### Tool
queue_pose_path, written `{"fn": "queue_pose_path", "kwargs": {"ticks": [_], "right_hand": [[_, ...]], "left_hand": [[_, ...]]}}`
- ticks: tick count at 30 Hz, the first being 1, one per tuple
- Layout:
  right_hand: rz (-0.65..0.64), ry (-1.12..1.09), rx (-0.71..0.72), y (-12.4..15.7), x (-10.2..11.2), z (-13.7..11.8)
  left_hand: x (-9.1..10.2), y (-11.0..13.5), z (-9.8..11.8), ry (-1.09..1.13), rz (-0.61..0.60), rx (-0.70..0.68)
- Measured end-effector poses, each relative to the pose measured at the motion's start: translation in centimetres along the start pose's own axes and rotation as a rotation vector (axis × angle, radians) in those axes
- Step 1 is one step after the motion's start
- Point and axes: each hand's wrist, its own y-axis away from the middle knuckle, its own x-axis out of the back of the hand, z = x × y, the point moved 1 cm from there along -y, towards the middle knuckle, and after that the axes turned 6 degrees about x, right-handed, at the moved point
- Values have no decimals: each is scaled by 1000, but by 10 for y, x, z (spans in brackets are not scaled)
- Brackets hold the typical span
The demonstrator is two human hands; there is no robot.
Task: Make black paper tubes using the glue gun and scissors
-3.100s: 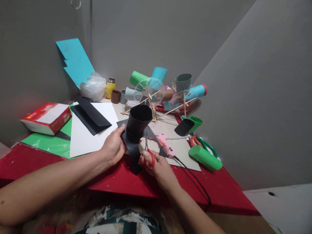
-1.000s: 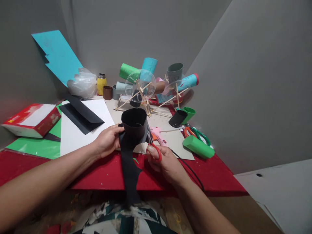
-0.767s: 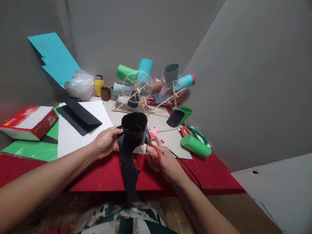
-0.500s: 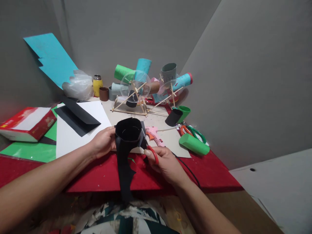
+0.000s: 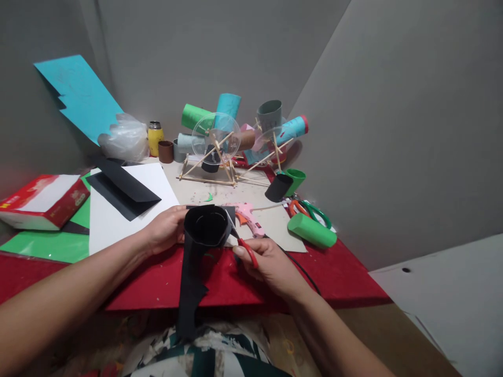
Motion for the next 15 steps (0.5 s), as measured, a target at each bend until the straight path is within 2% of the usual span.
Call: {"fn": "queue_pose_path", "kwargs": {"ticks": [2, 5, 10, 15], "right_hand": [[-15, 7, -5, 1, 0, 4], [-58, 45, -15, 1, 2, 7], [-112, 84, -28, 1, 5, 4], [-81, 61, -56, 2, 10, 3]], "left_hand": [[-1, 0, 2, -120, -29, 10], [-1, 0, 5, -173, -52, -25], [0, -1, 5, -255, -171, 44], [0, -1, 3, -320, -161, 45]]}}
